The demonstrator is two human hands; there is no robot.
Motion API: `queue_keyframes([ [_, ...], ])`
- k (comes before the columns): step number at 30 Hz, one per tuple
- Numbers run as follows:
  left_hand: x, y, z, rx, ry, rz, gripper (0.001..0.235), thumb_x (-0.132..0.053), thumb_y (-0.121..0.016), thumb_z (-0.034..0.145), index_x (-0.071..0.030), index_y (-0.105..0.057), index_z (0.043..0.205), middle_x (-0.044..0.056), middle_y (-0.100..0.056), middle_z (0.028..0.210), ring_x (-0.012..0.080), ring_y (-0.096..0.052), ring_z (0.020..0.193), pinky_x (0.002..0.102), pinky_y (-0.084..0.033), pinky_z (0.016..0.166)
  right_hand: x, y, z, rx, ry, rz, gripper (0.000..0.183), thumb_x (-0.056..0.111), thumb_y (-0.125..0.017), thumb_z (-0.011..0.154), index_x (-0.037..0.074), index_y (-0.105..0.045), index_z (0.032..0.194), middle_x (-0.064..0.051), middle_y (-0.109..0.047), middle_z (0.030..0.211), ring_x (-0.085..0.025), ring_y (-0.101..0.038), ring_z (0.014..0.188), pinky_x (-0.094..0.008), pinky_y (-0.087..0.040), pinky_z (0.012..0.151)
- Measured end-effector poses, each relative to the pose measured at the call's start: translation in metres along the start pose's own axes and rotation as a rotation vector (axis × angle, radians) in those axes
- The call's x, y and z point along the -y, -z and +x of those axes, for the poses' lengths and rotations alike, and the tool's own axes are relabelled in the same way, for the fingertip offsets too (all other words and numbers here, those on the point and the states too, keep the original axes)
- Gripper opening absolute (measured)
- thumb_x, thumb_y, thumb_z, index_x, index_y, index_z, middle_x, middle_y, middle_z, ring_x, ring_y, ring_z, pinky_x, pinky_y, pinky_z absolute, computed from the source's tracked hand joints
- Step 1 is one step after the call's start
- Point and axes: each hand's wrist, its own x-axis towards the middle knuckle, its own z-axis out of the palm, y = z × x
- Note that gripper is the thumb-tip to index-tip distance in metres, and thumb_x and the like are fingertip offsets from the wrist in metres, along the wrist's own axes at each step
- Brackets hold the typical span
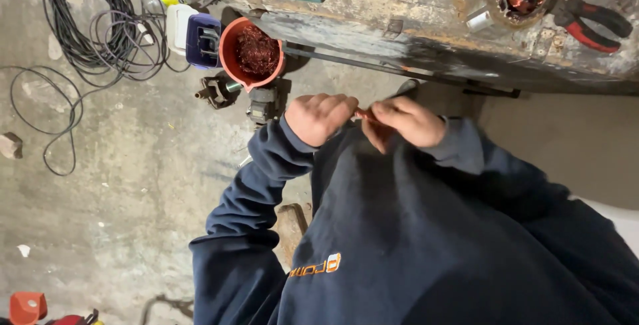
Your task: Stripping copper wire from an electric motor stator using various hand tools.
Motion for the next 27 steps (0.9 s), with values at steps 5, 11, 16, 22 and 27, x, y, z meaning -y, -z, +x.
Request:
queue_keyframes([
  [5, -0.006, -0.016, -0.019, 0.265, 0.64, -0.661, 0.017, -0.024, -0.074, 0.098, -0.007, -0.075, 0.102, 0.013, -0.071, 0.08, 0.0318, -0.07, 0.07, 0.039, -0.055, 0.062, 0.054, -0.031, 0.001, -0.537, 0.51, -1.308, 0.054, 0.045, -0.069, 0.092, -0.003, -0.066, 0.117, -0.018, -0.068, 0.089, -0.031, -0.063, 0.084, -0.036, -0.048, 0.08],
  [11, 0.0, -0.01, -0.034, 0.302, 0.561, -0.964, 0.021, -0.026, -0.073, 0.098, -0.008, -0.074, 0.108, 0.013, -0.071, 0.084, 0.0318, -0.07, 0.073, 0.038, -0.056, 0.064, -0.017, -0.037, -0.002, -0.476, 0.419, -1.196, 0.025, 0.033, -0.071, 0.102, 0.01, -0.073, 0.112, -0.006, -0.063, 0.073, -0.023, -0.061, 0.069, -0.036, -0.048, 0.066],
  [16, 0.011, 0.015, -0.033, 0.143, 0.087, -0.414, 0.027, -0.017, -0.075, 0.093, -0.008, -0.072, 0.117, 0.007, -0.073, 0.093, 0.0244, -0.07, 0.077, 0.035, -0.053, 0.066, -0.093, -0.032, 0.003, -0.21, -0.09, 0.026, 0.041, 0.038, -0.055, 0.111, 0.001, -0.068, 0.099, -0.002, -0.056, 0.066, -0.012, -0.048, 0.058, -0.029, -0.039, 0.057],
  [22, 0.011, -0.054, -0.137, 0.002, 0.408, -0.337, 0.029, -0.014, -0.075, 0.093, -0.01, -0.068, 0.12, 0.007, -0.073, 0.102, 0.0224, -0.07, 0.083, 0.034, -0.055, 0.073, -0.11, -0.032, 0.032, -0.139, -0.136, 0.115, 0.061, 0.046, -0.035, 0.116, -0.003, -0.068, 0.101, -0.006, -0.064, 0.068, -0.014, -0.059, 0.061, -0.029, -0.05, 0.064],
  [27, 0.012, -0.17, -0.333, -0.156, 1.409, -0.665, 0.032, -0.016, -0.07, 0.098, -0.008, -0.067, 0.129, 0.005, -0.072, 0.092, 0.0168, -0.069, 0.077, 0.029, -0.055, 0.067, -0.165, 0.011, 0.003, -0.454, -0.379, -0.79, 0.05, 0.056, -0.054, 0.097, 0.014, -0.07, 0.121, -0.013, -0.076, 0.099, -0.026, -0.074, 0.09, -0.039, -0.057, 0.077],
])
